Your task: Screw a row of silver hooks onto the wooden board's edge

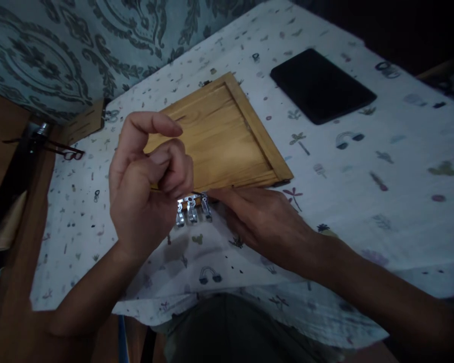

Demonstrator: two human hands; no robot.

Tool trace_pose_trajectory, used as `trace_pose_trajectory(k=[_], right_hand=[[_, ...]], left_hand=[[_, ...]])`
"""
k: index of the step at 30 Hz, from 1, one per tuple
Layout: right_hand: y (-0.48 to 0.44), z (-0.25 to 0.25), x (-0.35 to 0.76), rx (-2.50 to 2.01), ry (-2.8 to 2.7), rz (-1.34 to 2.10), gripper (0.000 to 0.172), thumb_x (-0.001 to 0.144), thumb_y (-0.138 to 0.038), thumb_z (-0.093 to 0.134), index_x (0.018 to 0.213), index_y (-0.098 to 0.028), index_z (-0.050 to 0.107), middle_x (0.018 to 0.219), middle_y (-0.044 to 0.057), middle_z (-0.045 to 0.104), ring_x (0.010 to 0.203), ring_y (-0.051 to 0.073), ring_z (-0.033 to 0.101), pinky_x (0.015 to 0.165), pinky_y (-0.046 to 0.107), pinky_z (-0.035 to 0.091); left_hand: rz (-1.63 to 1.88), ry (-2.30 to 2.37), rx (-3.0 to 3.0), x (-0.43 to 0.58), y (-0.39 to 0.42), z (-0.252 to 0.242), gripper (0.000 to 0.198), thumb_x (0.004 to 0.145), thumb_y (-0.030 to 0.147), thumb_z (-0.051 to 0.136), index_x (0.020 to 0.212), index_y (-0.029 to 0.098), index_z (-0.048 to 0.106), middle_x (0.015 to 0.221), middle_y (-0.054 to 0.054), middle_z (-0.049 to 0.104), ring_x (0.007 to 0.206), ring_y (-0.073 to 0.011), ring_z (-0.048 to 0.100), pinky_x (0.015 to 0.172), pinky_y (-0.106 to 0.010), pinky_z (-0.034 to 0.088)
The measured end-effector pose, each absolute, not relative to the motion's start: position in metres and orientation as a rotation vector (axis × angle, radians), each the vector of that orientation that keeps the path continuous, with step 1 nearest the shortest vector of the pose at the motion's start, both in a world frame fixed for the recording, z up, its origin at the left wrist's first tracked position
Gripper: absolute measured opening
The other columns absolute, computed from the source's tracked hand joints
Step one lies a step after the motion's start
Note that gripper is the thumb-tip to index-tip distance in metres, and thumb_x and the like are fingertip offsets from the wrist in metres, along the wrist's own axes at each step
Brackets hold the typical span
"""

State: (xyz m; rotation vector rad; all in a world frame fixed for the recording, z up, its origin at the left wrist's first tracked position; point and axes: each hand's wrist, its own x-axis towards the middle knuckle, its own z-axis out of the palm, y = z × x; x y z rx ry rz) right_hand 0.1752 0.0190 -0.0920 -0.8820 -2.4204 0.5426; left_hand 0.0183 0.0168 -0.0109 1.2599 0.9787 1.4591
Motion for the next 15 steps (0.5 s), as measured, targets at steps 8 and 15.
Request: trace_pose_trajectory(k=[8,15], right_hand=[[0.019,-0.094,0.175,-0.871,-2.386,0.527,0.030,0.089,-0.011,0.042,0.113,-0.013,0.061,0.086,0.009,0.071,0.070,0.021,0.065,0.061,0.031,0.046],[0.019,-0.094,0.175,-0.895,-2.389,0.549,0.031,0.089,-0.010,0.040,0.111,-0.014,0.061,0.085,0.009,0.070,0.070,0.021,0.064,0.062,0.031,0.047]], left_hand=[[1.347,0.911,1.274,0.022,0.032,-0.009,0.020,0.080,0.004,0.040,0.076,0.017,0.054,0.043,0.008,0.024,0.035,-0.0043,0.017,0.037,-0.019,0.020],[1.243,0.943,1.275,0.023,0.036,-0.001,0.030,0.073,-0.005,0.034,0.071,0.018,0.054,0.042,0.009,0.029,0.031,-0.0033,0.026,0.035,-0.016,0.026]])
